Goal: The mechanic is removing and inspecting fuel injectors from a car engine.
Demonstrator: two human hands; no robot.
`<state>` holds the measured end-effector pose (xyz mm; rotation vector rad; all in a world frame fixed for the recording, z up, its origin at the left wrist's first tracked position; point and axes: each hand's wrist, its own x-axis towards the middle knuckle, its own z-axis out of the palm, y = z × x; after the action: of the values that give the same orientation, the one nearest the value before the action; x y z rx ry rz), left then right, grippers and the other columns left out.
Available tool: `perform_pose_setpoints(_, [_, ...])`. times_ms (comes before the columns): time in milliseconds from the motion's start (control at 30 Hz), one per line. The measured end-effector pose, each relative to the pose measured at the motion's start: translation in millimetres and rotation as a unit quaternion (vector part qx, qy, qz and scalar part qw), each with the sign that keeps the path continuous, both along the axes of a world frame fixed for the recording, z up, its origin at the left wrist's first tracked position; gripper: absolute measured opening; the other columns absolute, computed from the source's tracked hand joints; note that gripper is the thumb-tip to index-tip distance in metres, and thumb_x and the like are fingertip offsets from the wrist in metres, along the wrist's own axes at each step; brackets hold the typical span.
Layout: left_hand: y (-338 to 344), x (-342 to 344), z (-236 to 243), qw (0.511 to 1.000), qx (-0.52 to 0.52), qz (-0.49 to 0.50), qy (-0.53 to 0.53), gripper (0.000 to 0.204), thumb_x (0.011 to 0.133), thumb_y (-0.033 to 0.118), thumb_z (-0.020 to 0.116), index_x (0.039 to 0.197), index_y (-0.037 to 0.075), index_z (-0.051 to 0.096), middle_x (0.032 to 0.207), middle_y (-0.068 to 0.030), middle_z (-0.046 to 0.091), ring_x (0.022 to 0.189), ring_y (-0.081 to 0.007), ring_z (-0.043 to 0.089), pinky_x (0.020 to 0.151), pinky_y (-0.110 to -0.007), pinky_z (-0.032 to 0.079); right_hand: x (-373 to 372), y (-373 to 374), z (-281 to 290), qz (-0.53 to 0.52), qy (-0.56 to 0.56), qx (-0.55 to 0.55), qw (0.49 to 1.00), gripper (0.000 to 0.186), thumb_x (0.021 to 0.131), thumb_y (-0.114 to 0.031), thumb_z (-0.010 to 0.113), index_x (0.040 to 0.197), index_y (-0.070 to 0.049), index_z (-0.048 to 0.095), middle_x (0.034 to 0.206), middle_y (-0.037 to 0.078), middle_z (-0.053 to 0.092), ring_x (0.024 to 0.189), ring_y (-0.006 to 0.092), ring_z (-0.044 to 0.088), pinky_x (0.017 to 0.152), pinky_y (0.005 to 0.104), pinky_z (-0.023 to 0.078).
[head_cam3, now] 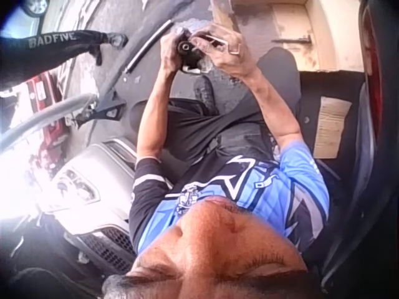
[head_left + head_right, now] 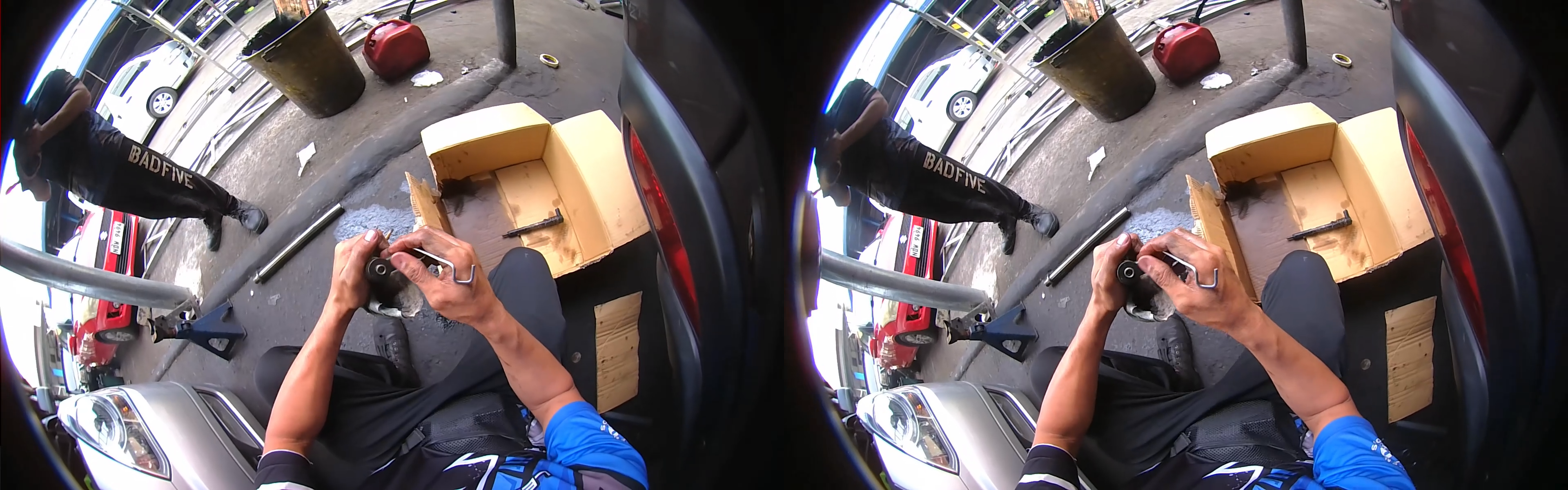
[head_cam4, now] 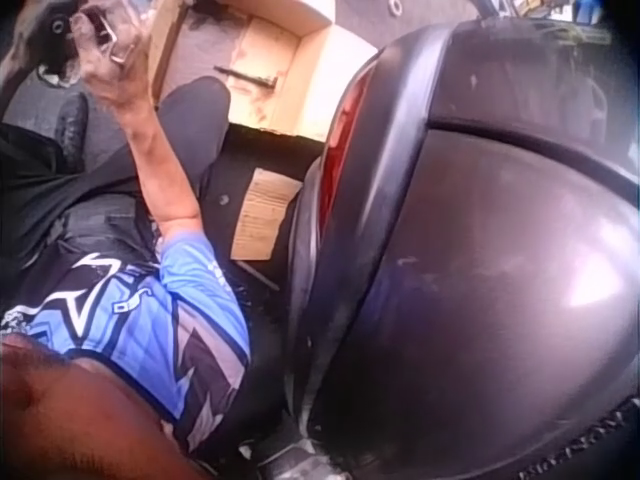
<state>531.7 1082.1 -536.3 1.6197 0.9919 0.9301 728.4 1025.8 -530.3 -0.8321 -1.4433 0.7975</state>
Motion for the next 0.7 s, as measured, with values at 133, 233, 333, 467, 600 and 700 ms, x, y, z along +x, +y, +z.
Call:
perform_pose_setpoints(133, [-1.3, 2.3, -1.9, 1.000, 0.001, 0.016, -0.005, 0.048, 0.108, 0.034, 0.048, 0.076, 0.001, 0.059, 0.072, -0.0022, 0.057, 0.070, -0.0107, 0.049, 0.065, -0.030, 0.040, -7.8, -2.4, -1.8, -0.024, 0.023, -0.008, 0.999, 0.011, 0.097, -0.007, 0.073, 0.102, 0.003, 0.072, 0.094, 0.015, 0.073, 0.087, 0.0297, 0.074, 0.077, 0.0378, 0.057])
perform_pose_setpoints(233, [-1.7, 3.4, -2.8, 1.000, -0.002, 0.020, -0.006, 0.047, 0.108, 0.034, 0.048, 0.076, 0.002, 0.059, 0.072, -0.0014, 0.056, 0.069, -0.0100, 0.048, 0.064, -0.030, 0.039, -12.6, -4.8, -4.0, -0.055, 0.030, -0.023, 0.998, 0.009, 0.099, -0.004, 0.070, 0.103, 0.003, 0.073, 0.096, 0.016, 0.075, 0.088, 0.0278, 0.075, 0.076, 0.0359, 0.058])
perform_pose_setpoints(333, [-2.0, 3.6, -4.0, 1.000, -0.005, 0.020, -0.013, 0.047, 0.108, 0.036, 0.048, 0.076, 0.003, 0.058, 0.072, -0.0010, 0.055, 0.068, -0.0095, 0.046, 0.063, -0.030, 0.038, -13.9, -5.9, -4.6, -0.036, 0.073, -0.063, 0.995, 0.013, 0.103, -0.006, 0.064, 0.105, 0.003, 0.074, 0.100, 0.016, 0.076, 0.093, 0.0261, 0.076, 0.078, 0.0345, 0.059])
perform_pose_setpoints(467, [-2.2, 0.6, -6.9, 0.997, -0.052, 0.020, -0.046, 0.049, 0.106, 0.041, 0.049, 0.074, 0.004, 0.056, 0.069, -0.0007, 0.054, 0.066, -0.0089, 0.045, 0.061, -0.029, 0.035, -8.7, -8.0, -2.3, 0.002, 0.097, -0.092, 0.991, 0.020, 0.106, -0.009, 0.058, 0.108, 0.003, 0.075, 0.103, 0.017, 0.077, 0.096, 0.0253, 0.077, 0.081, 0.0337, 0.059])
perform_pose_setpoints(600, [-1.0, -2.1, -9.7, 0.995, -0.085, 0.015, -0.057, 0.050, 0.105, 0.043, 0.049, 0.074, 0.004, 0.057, 0.068, -0.0010, 0.055, 0.064, -0.0092, 0.046, 0.060, -0.029, 0.034, -8.6, -10.2, 1.1, 0.015, 0.083, -0.083, 0.993, 0.026, 0.108, -0.010, 0.053, 0.110, 0.005, 0.075, 0.104, 0.015, 0.077, 0.098, 0.0224, 0.074, 0.089, 0.0329, 0.057])
perform_pose_setpoints(700, [-1.8, -1.3, -11.1, 0.992, -0.093, 0.007, -0.089, 0.050, 0.104, 0.043, 0.049, 0.075, 0.004, 0.058, 0.068, -0.0025, 0.058, 0.063, -0.0102, 0.049, 0.059, -0.029, 0.036, -9.3, -10.8, 1.4, 0.019, 0.082, -0.072, 0.994, 0.024, 0.106, -0.008, 0.055, 0.112, 0.005, 0.074, 0.106, 0.015, 0.077, 0.099, 0.0223, 0.073, 0.089, 0.0323, 0.056])
